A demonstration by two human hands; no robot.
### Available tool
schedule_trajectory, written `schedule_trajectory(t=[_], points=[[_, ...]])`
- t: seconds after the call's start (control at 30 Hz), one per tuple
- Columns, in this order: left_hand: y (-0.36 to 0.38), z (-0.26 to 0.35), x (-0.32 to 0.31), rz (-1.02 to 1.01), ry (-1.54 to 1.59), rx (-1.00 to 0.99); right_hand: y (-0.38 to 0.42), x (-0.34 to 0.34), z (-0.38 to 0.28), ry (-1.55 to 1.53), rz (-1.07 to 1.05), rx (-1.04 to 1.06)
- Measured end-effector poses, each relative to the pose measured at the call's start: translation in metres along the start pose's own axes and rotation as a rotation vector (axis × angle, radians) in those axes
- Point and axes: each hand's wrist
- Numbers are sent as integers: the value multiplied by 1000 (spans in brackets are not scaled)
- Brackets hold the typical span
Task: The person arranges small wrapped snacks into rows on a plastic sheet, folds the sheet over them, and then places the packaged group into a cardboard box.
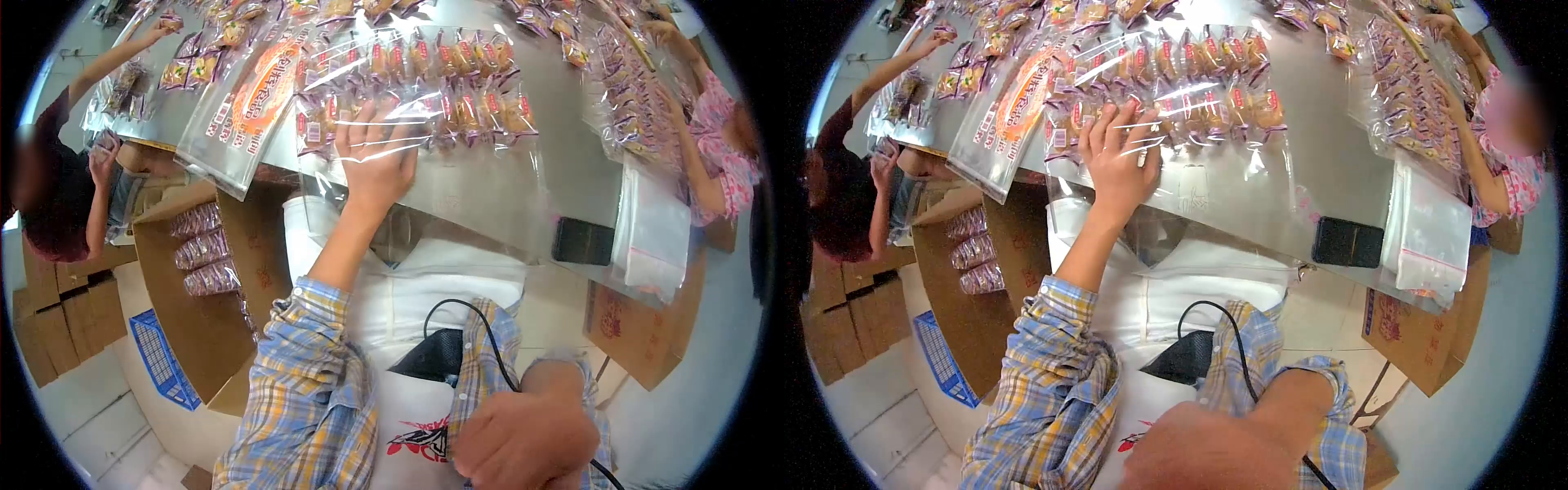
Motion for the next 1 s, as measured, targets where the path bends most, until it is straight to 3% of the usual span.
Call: schedule_trajectory(t=[0.03, 0.1, 0.23, 0.3, 0.47, 0.63, 0.73, 0.83, 1.0], points=[[-3, 2, 1, 0, -14, 0, 6, -16, 6, -44, 133, -37], [-4, 5, 4, 12, -19, -31, 5, -20, 7, -63, 163, -91], [-4, 6, 6, 41, -22, -127, -17, 8, 5, -24, -110, 22], [-6, 8, 5, 39, -23, -129, -17, 12, 10, 130, -48, 45], [-9, 14, 11, -10, 48, -50, -24, 29, 6, 935, 401, -181], [-19, 13, 7, 29, 26, -80, 16, 111, 76, 1554, 595, -459], [-21, 10, 7, -7, -13, -107, 56, 155, 101, 1715, 689, -377], [-11, 4, 9, -45, -20, -119, 55, 155, 97, 1743, 723, -505], [-10, 8, 2, -46, -84, -142, 55, 158, 100, 1767, 747, -463]])
Point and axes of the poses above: each hand's wrist, its own y-axis away from the middle knuckle, its own x-axis out of the back of the hand, z = x × y, and after that the axes turned 7 degrees about z, right-handed
